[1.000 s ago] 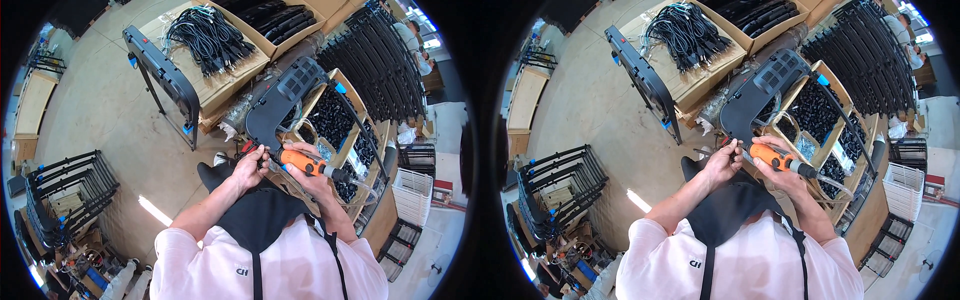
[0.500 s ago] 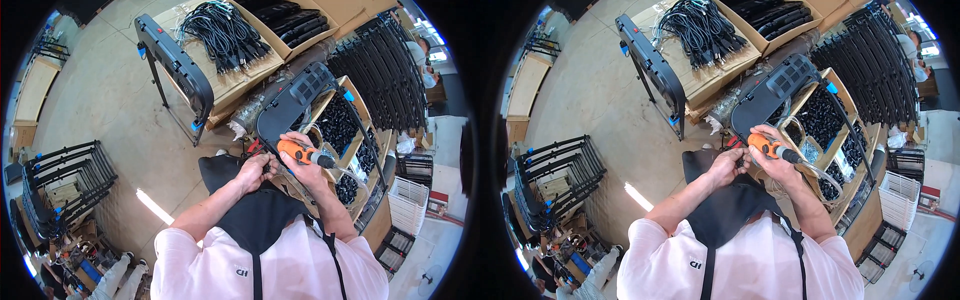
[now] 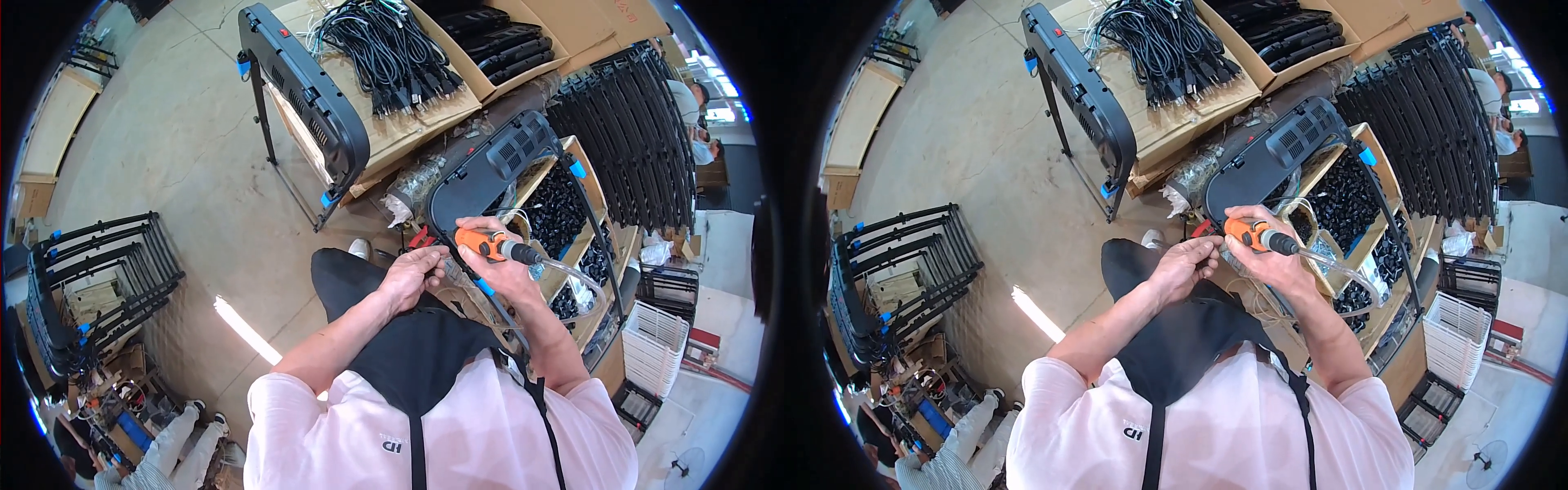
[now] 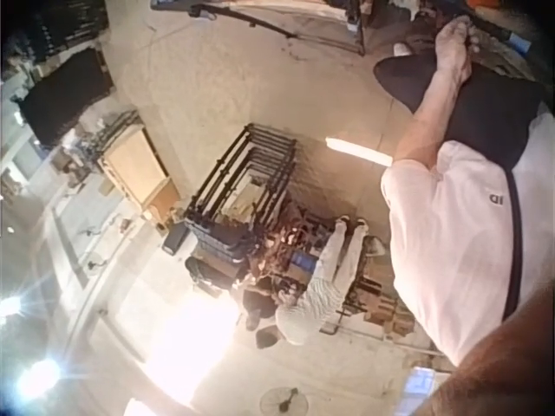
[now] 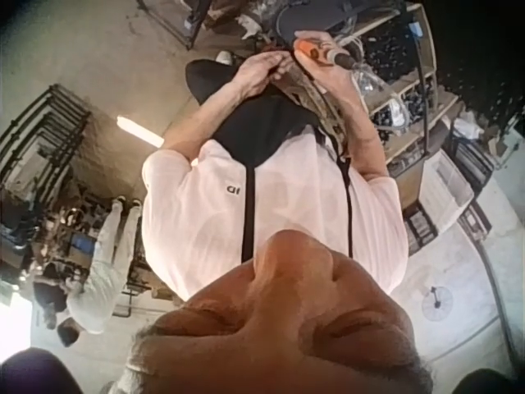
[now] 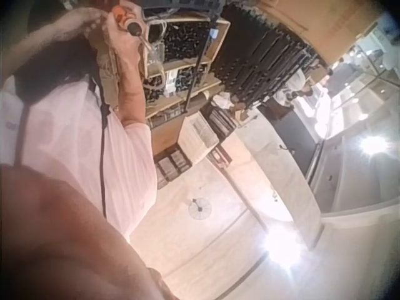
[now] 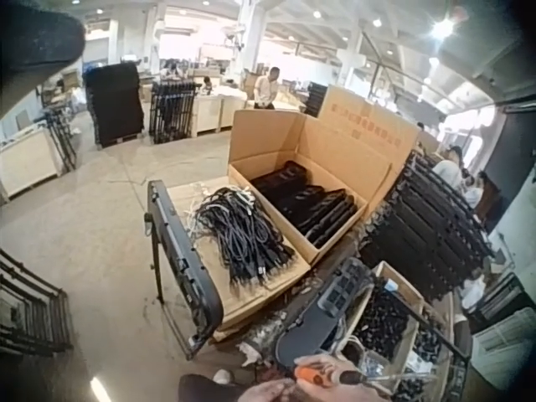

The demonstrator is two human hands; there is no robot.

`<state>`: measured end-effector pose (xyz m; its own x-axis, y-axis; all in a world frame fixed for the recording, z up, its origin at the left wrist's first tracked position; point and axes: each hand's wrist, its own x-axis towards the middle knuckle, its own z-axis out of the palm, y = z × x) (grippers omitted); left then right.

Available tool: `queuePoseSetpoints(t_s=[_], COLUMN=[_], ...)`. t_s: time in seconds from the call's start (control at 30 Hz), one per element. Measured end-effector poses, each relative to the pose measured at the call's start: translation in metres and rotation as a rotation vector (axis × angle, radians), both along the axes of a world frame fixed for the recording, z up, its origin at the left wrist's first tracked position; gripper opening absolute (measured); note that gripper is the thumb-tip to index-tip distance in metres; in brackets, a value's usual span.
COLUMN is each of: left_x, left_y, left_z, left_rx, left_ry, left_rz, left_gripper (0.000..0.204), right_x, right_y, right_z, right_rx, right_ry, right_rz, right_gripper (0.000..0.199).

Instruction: Assembling wiring harnesses and plastic covers onto treadmill frames on a factory production line.

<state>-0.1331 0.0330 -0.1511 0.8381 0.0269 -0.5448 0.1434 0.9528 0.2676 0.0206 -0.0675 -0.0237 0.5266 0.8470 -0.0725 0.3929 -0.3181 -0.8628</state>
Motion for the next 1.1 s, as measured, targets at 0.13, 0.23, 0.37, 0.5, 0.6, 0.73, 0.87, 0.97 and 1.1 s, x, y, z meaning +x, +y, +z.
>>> queuePoseSetpoints(t_s=[0.13,0.23,0.37,0.5,0.6,0.73,0.87,0.97,1.1], left_x=[0.004,0.007,0.023,0.045,0.055,0.068,0.080,0.087,0.099], left_y=[0.005,0.008,0.012,0.018,0.025,0.034,0.043,0.045,0.045], left_z=[0.004,0.004,-0.003,0.008,0.014,0.017,0.012,0.008,0.019], left_rx=[-0.015,-0.025,-0.100,-0.182,-0.287,-0.316,-0.315,-0.361,-0.366], left_ry=[0.038,0.054,0.090,0.131,0.016,-0.024,-0.016,-0.033,0.001], left_rz=[0.013,0.015,0.045,0.111,0.131,0.098,0.007,-0.040,-0.029], left_gripper=[0.023,0.022,0.021,0.021,0.020,0.018,0.020,0.022,0.025], right_x=[-0.001,-0.007,-0.006,-0.001,0.003,0.010,0.018,0.024,0.030], right_y=[0.000,-0.003,-0.009,-0.016,-0.017,-0.018,-0.015,-0.011,-0.004], right_z=[0.002,0.007,0.026,0.027,0.031,0.032,0.034,0.040,0.038], right_rx=[-0.039,0.044,0.117,0.238,0.230,0.239,0.255,0.242,0.218], right_ry=[0.010,0.100,0.092,0.226,0.219,0.210,0.275,0.312,0.311], right_rz=[0.009,-0.096,-0.133,-0.167,-0.205,-0.255,-0.303,-0.343,-0.383], right_gripper=[0.039,0.043,0.049,0.054,0.053,0.053,0.052,0.052,0.052])
